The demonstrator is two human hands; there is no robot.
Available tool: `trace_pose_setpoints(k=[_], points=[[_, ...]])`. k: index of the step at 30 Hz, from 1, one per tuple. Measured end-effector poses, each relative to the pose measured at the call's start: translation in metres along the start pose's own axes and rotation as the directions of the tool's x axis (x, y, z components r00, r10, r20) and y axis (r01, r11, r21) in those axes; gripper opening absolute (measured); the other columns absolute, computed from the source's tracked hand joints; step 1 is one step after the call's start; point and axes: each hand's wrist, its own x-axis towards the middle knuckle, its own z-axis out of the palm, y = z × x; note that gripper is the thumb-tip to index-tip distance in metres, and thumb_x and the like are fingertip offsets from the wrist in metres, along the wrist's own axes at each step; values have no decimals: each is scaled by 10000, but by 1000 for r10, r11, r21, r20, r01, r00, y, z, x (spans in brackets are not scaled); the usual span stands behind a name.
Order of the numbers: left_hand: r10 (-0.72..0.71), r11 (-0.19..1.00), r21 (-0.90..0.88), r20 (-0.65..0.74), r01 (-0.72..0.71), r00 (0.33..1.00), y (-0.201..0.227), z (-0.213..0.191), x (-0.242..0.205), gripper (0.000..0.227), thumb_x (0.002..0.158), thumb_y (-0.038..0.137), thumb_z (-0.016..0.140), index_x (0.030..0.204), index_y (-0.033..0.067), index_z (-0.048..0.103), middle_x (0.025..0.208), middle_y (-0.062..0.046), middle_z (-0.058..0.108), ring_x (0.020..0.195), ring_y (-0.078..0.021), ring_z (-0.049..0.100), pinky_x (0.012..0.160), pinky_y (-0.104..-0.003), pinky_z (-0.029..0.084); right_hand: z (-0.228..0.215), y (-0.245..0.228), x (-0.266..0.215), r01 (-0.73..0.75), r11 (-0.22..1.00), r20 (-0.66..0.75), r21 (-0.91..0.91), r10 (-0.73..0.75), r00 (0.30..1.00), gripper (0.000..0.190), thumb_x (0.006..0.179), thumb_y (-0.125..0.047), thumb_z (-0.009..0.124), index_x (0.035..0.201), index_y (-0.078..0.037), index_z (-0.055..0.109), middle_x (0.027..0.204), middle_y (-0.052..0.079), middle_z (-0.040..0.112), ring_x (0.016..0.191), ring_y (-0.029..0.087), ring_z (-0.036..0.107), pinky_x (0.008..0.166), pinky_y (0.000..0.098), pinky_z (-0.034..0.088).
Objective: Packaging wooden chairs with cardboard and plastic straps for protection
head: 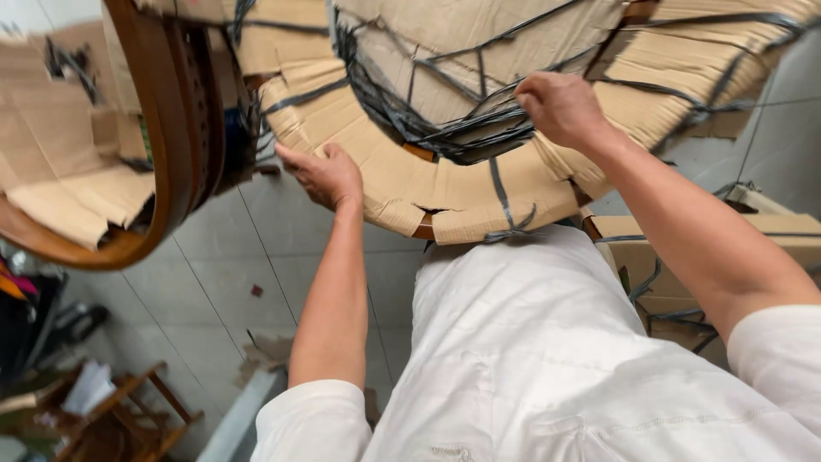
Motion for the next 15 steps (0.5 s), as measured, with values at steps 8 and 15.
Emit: trace_pose_setpoints(k=[8,15], points=[[-7,999,53,54,5,999,8,-7,-5,827,897,207,636,1586,113,188,1532,-220,482,1223,-474,611,797,-605,526,155,31,84,168,939,539,-300,21,842,299,1029,-232,461,1077,-202,754,1291,14,644,1169,270,617,790,501,540],[18,999,50,8,-18,1000,17,-10,-5,804,897,183,626,1583,71,222,1517,-245,509,1309,-452,587,867,-547,571,203,24,107,142,901,683,-409,199,702,607,923,-148,458,1526,-211,483,1720,96,147,1315,462,504,1047,544,465]])
